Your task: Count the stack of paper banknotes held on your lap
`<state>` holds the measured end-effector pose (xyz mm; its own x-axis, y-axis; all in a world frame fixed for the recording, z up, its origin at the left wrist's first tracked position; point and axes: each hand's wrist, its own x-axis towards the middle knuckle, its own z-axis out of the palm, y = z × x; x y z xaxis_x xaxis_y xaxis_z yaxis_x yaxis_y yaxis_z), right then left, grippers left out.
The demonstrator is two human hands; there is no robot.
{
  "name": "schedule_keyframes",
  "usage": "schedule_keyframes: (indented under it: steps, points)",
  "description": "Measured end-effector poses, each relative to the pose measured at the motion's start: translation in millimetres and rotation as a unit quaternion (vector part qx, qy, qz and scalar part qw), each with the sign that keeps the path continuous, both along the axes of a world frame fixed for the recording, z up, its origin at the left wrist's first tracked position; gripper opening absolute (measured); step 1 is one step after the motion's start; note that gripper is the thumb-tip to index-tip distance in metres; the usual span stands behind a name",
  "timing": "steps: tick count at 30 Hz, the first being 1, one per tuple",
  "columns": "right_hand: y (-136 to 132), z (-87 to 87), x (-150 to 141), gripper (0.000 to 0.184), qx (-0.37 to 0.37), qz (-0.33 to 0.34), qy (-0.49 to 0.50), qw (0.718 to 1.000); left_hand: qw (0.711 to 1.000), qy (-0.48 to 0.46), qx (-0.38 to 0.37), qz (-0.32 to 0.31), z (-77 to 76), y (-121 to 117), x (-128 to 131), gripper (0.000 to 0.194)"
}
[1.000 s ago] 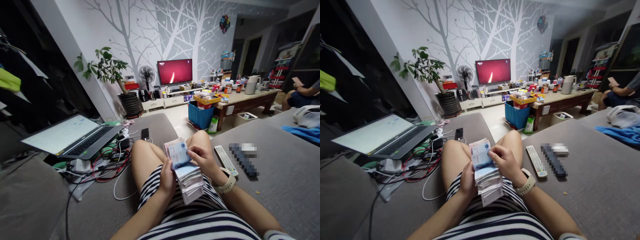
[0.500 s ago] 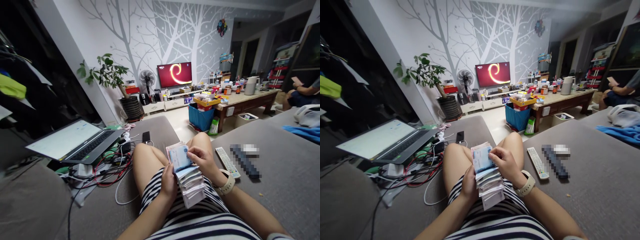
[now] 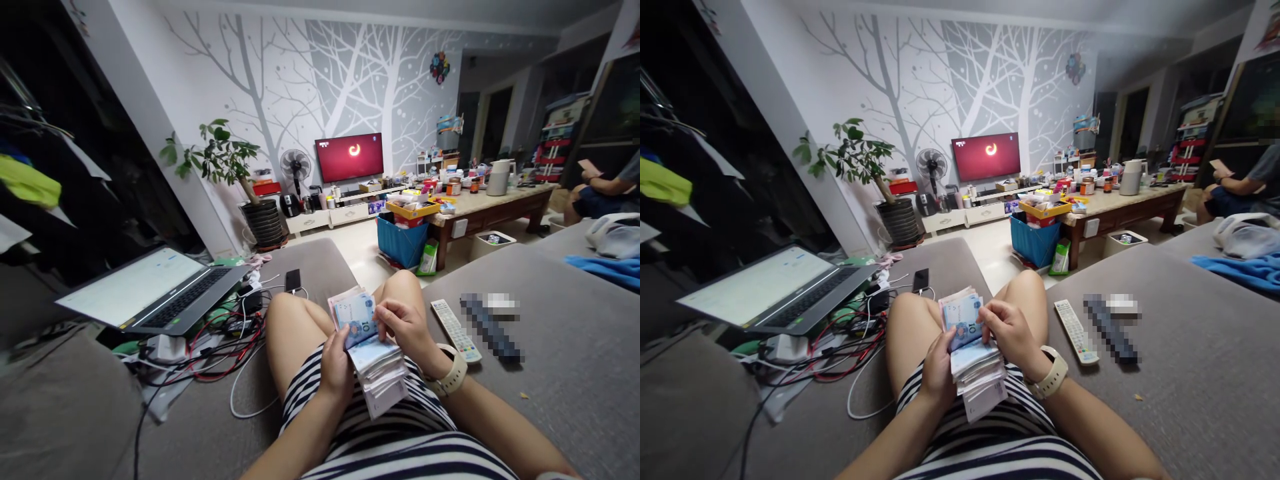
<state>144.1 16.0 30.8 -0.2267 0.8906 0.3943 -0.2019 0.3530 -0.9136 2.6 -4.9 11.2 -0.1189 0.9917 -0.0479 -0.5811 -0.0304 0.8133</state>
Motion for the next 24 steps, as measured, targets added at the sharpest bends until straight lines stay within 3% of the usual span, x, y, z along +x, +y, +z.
schedule_keyframes:
  steps: [7,17,24]
  points:
    - [14,-10.1,3,0.040,-0.019,-0.071,-0.024,0.997,1.000,-0.010,-0.012,0.011,5.3,-3,1,0.028]
    - [13,-11.8,2,0.037,-0.021,-0.033,-0.018,0.999,0.999,-0.020,-0.002,-0.028,4.8,-3,2,0.038]
    - [6,-4.1,1,0.036,-0.010,-0.025,-0.016,1.000,0.999,0.019,-0.005,0.034,-8.5,6,-3,0.031]
